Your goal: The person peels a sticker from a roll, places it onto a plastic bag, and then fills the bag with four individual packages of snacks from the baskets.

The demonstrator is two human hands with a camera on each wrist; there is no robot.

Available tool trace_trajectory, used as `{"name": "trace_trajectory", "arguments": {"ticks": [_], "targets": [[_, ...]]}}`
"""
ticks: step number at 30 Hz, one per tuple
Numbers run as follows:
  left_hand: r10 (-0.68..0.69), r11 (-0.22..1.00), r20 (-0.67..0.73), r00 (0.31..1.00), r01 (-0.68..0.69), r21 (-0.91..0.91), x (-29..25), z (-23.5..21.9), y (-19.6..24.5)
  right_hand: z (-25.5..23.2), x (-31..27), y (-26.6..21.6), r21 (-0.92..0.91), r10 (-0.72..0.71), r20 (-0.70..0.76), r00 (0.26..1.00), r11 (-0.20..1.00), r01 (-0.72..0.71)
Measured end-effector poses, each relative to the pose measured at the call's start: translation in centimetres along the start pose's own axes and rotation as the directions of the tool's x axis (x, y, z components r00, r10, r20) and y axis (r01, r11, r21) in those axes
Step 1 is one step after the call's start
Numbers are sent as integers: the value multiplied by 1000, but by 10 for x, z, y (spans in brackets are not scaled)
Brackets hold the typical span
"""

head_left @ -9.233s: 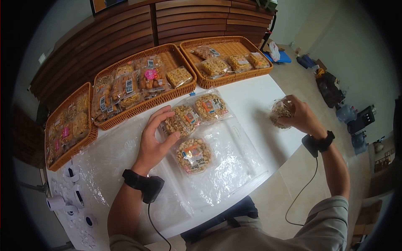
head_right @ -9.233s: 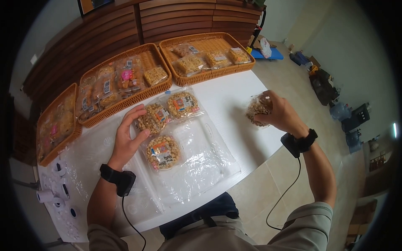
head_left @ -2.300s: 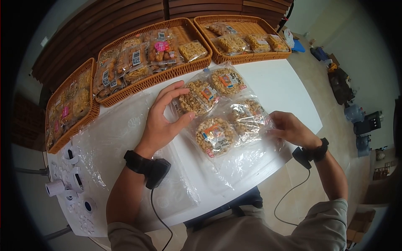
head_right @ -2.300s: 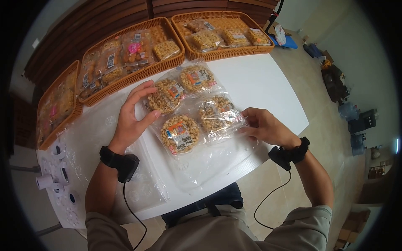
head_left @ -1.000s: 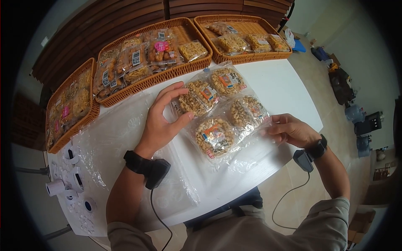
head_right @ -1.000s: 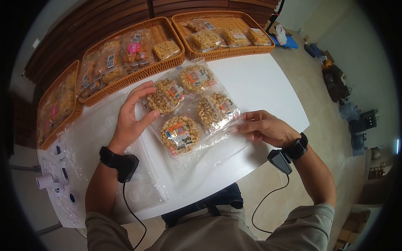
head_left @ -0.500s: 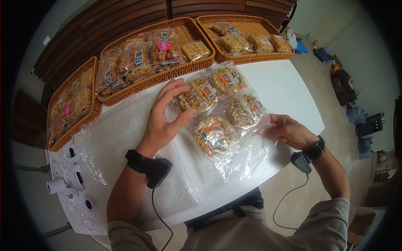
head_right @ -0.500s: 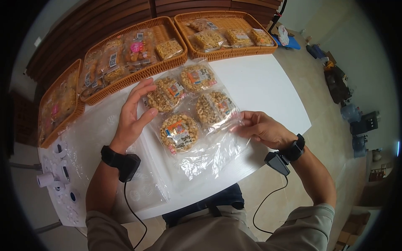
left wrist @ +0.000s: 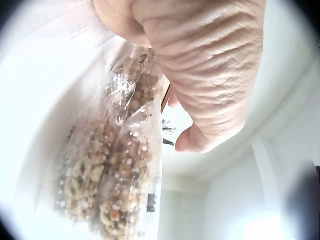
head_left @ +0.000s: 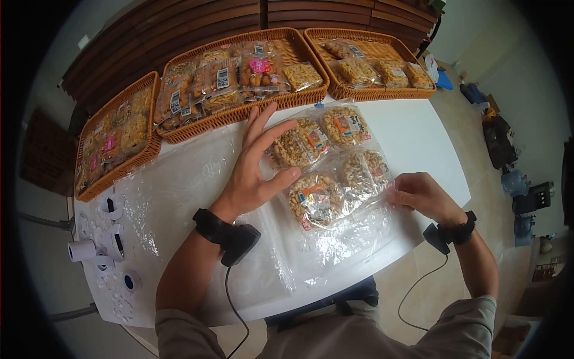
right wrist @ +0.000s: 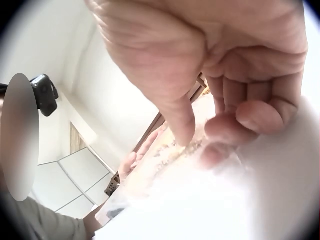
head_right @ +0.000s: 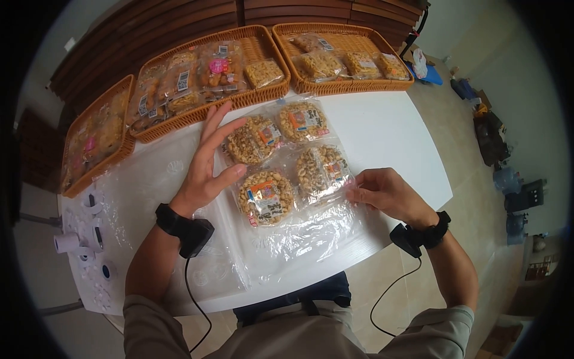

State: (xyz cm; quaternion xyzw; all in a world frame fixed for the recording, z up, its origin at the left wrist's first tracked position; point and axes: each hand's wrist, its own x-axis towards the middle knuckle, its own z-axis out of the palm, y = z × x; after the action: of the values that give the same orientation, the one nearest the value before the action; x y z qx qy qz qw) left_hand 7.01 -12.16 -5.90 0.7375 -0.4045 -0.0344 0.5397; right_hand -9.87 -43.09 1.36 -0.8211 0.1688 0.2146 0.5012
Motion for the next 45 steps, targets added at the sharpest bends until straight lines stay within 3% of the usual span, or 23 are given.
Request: {"name": "trace_trajectory", "arguments": {"ticks": [2, 5, 9, 12, 16, 20, 21, 22, 26, 27, 32, 35, 38, 40, 45], "targets": [[5, 1000, 20, 1000, -5, -5, 0, 0, 2, 5, 0, 0, 5, -18, -2, 1000, 1000, 18], [15, 1000, 47, 999, -15, -14, -1, -1, 3, 10, 2, 10, 179, -128, 49, 991, 977, 118], [32, 999, 76, 997, -32, 3, 0, 1, 2, 20, 0, 10, 61, -165, 59, 985, 985, 161], [40, 999, 66, 997, -41, 14, 0, 2, 0, 22, -6, 2, -64, -213, 166, 963, 972, 226], [6, 998, 38, 999, -4, -60, 1, 2, 2, 19, -17, -23, -447, -92, 255, 963, 871, 202], [-44, 985, -18, 999, 41, -166, 1, 0, 3, 3, -18, -12, -147, -179, 32, 983, 972, 182], [-91, 981, -42, 995, 83, -174, 1, 1, 6, 0, -13, -8, 20, -188, -63, 980, 982, 190], [-138, 975, -66, 988, 124, -183, 0, 2, 8, -2, -8, -8, 186, -179, -156, 971, 961, 207], [-153, 969, -78, 985, 134, -209, 1, 2, 10, 4, 16, -8, 484, -216, -246, 945, 817, 313], [-157, 967, -80, 984, 137, -214, 1, 3, 8, 6, 23, -6, 489, -247, -169, 954, 819, 299], [-245, 887, -65, 967, 196, -417, 2, 10, 18, 44, 39, -11, 539, -255, -192, 948, 780, 319], [-255, 877, -66, 965, 201, -436, 0, 15, 14, 59, 46, -13, 513, -284, -235, 930, 776, 367], [-243, 871, -91, 966, 175, -460, -1, 20, 26, 68, 36, -35, 532, -160, -247, 956, 802, 272], [-241, 880, -109, 964, 170, -444, 0, 23, 37, 68, 33, -40, 551, -124, -180, 976, 809, 205], [-252, 872, -48, 967, 206, -443, -2, 20, 18, 67, 36, -37, 569, -131, -138, 982, 801, 186]]}}
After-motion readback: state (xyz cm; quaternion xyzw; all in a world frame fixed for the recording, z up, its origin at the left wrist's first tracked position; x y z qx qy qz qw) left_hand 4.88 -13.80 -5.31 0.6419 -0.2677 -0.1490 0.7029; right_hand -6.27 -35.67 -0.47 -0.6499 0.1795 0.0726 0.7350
